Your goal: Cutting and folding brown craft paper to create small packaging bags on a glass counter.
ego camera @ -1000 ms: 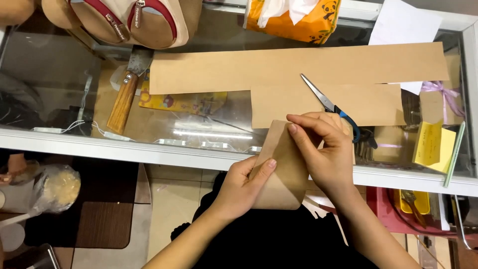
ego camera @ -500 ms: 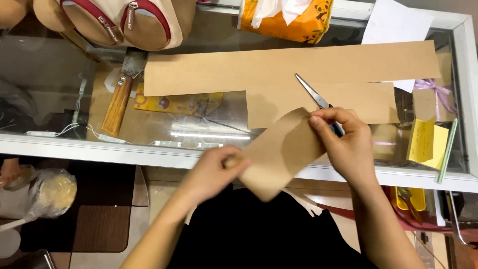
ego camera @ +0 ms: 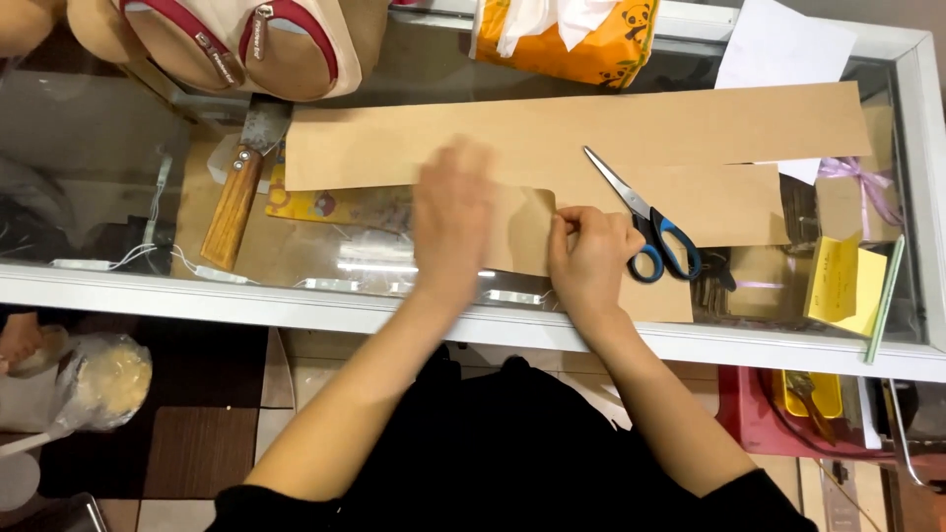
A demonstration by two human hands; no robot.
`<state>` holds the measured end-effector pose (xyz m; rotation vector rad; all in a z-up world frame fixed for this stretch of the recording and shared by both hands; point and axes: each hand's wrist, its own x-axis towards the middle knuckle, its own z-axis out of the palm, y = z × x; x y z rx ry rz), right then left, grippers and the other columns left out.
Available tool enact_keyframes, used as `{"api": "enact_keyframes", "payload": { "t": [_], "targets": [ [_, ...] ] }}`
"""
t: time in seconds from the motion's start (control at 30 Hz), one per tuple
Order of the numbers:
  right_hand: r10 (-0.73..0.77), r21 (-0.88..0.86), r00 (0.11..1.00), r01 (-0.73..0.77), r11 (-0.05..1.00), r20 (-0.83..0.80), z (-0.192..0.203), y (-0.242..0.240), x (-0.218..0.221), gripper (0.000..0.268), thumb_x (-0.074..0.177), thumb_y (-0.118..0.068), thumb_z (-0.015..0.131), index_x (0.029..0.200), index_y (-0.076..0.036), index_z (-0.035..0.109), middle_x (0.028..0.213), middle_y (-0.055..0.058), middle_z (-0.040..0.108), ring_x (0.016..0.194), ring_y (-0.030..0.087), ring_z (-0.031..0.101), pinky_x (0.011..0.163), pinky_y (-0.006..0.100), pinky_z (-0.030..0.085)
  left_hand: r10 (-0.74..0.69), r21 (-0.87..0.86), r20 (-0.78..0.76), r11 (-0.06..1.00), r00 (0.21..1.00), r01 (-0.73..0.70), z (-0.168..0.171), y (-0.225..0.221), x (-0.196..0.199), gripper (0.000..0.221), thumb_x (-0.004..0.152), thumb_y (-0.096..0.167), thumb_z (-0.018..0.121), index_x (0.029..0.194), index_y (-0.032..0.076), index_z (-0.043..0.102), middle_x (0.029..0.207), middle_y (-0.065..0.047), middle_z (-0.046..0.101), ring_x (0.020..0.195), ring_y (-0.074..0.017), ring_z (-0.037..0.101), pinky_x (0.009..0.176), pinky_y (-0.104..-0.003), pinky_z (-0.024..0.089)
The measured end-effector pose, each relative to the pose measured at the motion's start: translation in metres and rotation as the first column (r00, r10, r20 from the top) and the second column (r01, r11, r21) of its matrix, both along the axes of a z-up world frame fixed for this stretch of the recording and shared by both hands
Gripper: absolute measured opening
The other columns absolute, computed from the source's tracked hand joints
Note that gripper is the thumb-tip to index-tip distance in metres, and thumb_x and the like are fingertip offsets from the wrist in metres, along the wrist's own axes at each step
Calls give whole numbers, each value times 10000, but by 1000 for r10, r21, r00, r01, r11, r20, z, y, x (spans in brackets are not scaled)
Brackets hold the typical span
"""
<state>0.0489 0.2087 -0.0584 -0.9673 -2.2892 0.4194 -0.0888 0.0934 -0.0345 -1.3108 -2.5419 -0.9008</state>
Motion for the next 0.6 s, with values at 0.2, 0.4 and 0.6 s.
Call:
{"api": "enact_keyframes", "payload": {
  "t": [0.2, 0.4, 0.6],
  "targets": [
    [8, 147, 999, -16, 989, 53, -18, 7, 1, 90, 941, -182, 797, 988, -192, 720, 782, -53, 659, 932, 177, 604, 1009, 400, 293, -263, -299, 54, 916, 963, 267, -33, -4, 15, 529, 1136, 408, 410, 1625, 210, 450, 1754, -46, 303, 1635, -313, 169, 1311, -565, 8],
    [10, 111, 998, -16, 994, 57, -6, 1, 0, 37, 986, -174, 755, 998, -173, 719, 797, -34, 655, 937, 186, 596, 1003, 403, 289, -257, -460, 115, 843, 960, 280, -15, -18, -6, 676, 1109, 536, 280, 1693, 194, 280, 1790, -52, 169, 1651, -280, 97, 1315, -531, -39],
    [-4, 124, 996, -7, 992, 84, -8, 1, 0, 47, 1001, -189, 754, 1007, -171, 711, 804, -29, 659, 941, 184, 597, 1001, 409, 286, -49, -591, 120, 799, 992, 111, -2, -38, -38, 736, 1087, 518, 233, 1712, 133, 178, 1800, -81, 51, 1654, -282, -23, 1291, -524, -147]
  ]
}}
